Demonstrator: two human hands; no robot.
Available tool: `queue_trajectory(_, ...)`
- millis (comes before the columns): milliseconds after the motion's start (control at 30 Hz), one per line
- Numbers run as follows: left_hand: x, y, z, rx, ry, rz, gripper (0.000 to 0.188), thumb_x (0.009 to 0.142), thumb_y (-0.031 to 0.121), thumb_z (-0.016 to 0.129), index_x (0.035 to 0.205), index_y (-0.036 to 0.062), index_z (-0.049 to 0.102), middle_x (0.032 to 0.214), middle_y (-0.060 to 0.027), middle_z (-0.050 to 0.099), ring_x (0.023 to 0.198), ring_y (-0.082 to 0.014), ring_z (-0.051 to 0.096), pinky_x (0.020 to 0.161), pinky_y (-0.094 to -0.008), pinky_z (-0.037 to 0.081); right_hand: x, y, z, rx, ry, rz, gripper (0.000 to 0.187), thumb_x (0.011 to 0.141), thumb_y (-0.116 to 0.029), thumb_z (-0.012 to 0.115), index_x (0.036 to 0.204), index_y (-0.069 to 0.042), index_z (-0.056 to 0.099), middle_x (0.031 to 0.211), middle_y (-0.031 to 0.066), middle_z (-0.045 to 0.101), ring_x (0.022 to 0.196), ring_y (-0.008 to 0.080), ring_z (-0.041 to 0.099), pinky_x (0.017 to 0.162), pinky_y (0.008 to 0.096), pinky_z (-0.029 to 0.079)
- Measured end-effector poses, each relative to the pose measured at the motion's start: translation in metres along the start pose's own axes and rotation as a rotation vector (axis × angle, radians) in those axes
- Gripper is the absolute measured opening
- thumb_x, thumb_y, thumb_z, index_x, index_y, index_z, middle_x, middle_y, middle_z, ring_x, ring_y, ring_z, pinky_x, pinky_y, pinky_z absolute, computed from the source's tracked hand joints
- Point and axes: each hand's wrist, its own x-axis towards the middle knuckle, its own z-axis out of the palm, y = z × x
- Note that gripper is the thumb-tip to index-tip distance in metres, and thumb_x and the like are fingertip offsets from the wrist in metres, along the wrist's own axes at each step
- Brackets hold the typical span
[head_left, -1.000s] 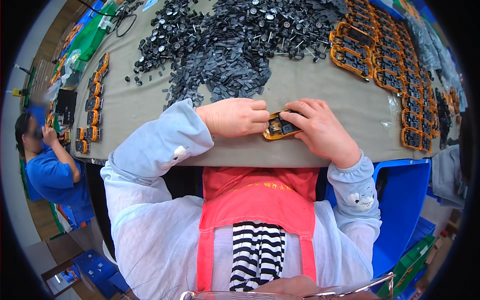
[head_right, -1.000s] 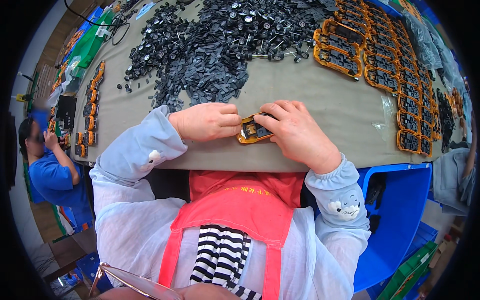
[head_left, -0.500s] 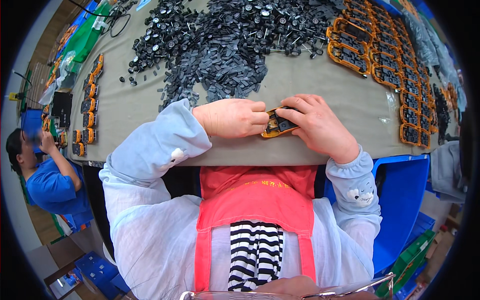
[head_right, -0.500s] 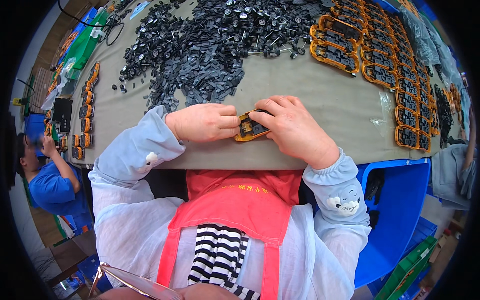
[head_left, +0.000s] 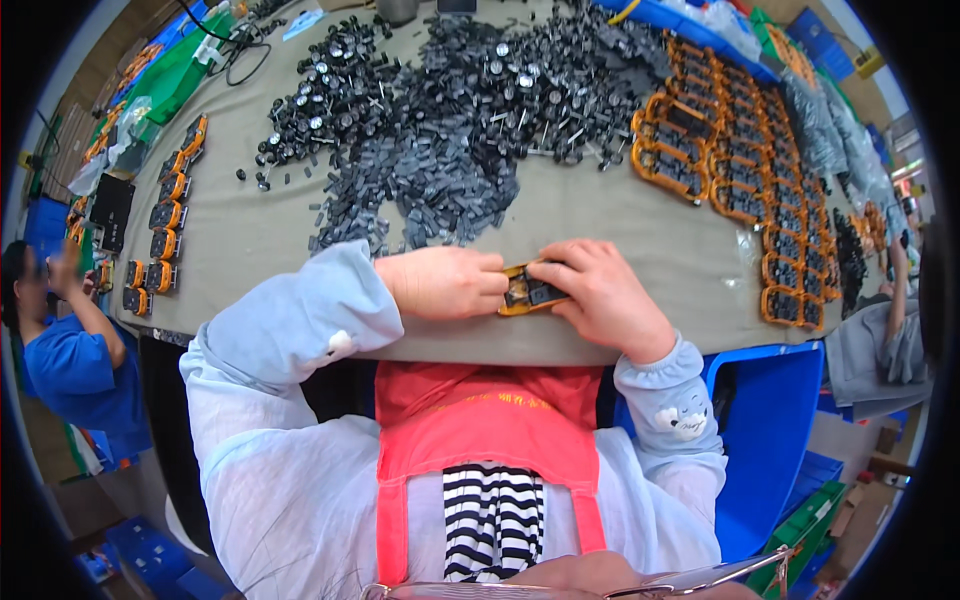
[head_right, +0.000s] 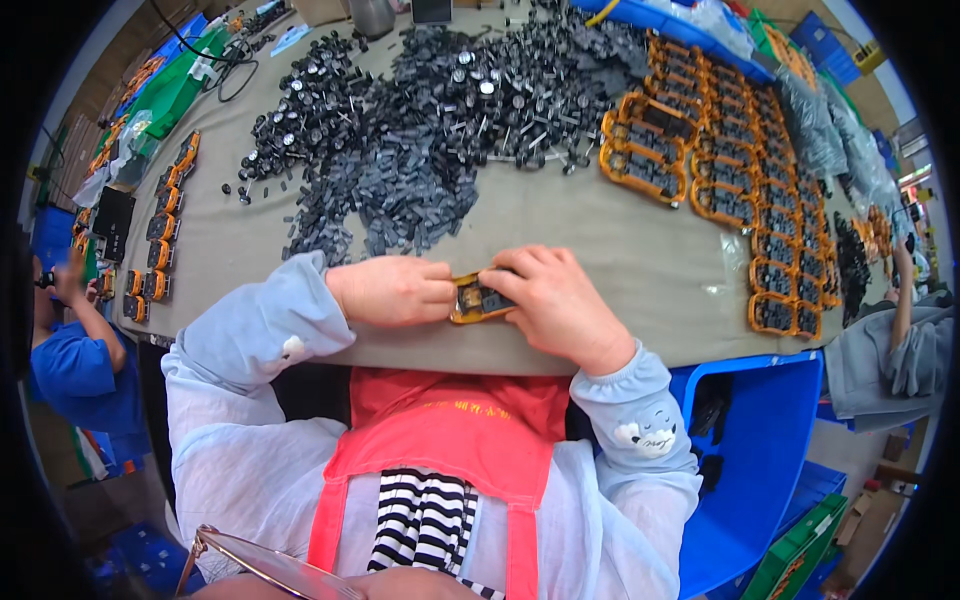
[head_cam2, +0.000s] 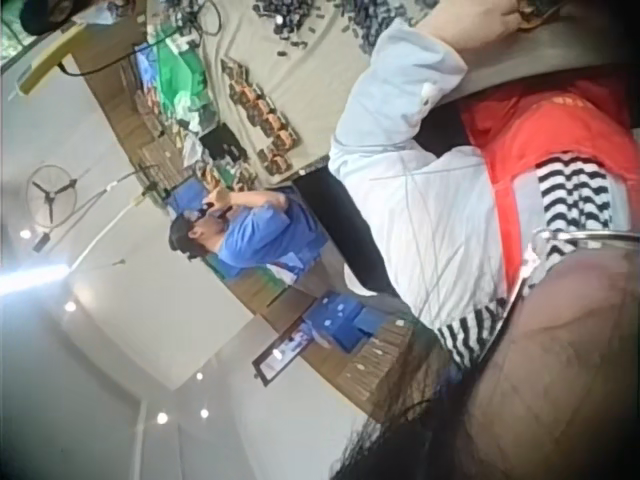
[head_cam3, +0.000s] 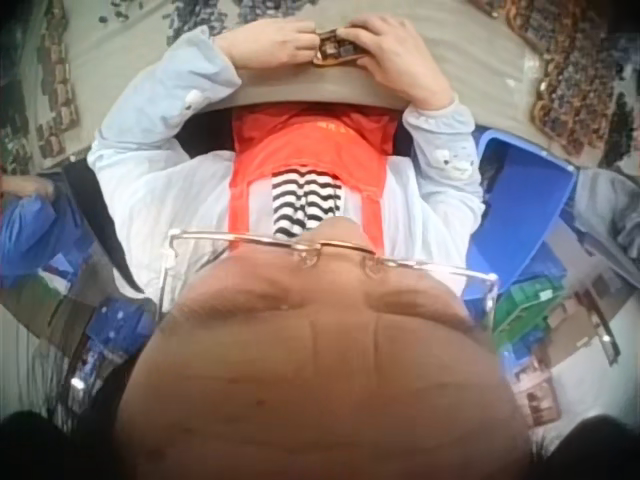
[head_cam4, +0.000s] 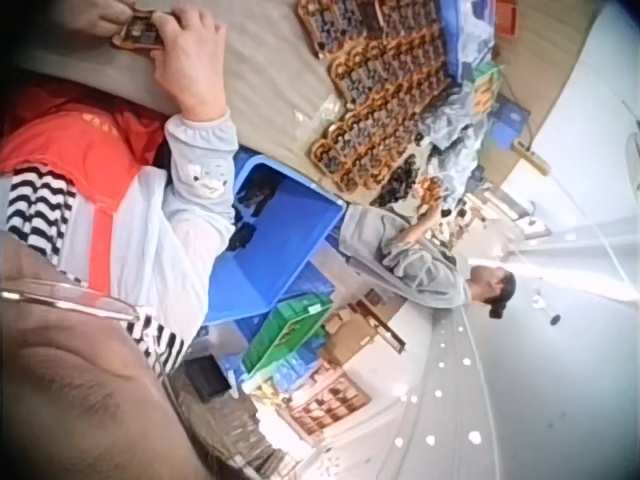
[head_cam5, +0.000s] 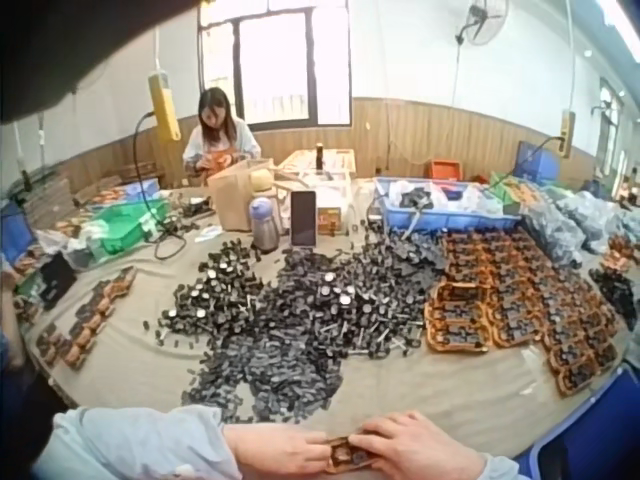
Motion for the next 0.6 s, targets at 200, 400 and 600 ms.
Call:
queue_trajectory(200,-0.014,0.019,0.004,0.024,0.125,-0.135,0.029,0.082,0.017,0.06,0.107,0.0037,0.063,0.109,-0.0097,0.061,0.094,-0.0251,0.061,0.079,-0.0356,0.056,0.011,0.005,-0.01,0.049,-0.026,-0.042,0.05,0.074,-0.009,0.079,0.122,-0.01,0.067,0.123,0.0118,0.064,0.117,0.0328,0.059,0.099,0.0444,0.045)
queue_trajectory(400,-0.073,0.032,-0.011,0.074,0.356,-0.416,0.029,0.076,0.01,0.065,0.105,0.0035,0.066,0.106,-0.0121,0.065,0.09,-0.0308,0.064,0.077,-0.0422,0.055,0.069,0.069,-0.011,-0.088,0.205,0.049,0.028,0.08,-0.013,0.075,0.108,-0.01,0.072,0.117,0.0086,0.065,0.11,0.0323,0.06,0.093,0.0442,0.047)
queue_trajectory(600,-0.146,-0.012,-0.018,0.2,0.622,-1.018,0.012,0.083,0.004,0.069,0.094,0.0069,0.067,0.092,-0.0094,0.062,0.09,-0.0307,0.063,0.076,-0.0412,0.053,0.107,0.099,0.005,-0.654,0.267,-0.01,0.005,0.083,-0.01,0.061,0.083,-0.011,0.066,0.095,0.0033,0.057,0.095,0.0251,0.055,0.079,0.0393,0.043)
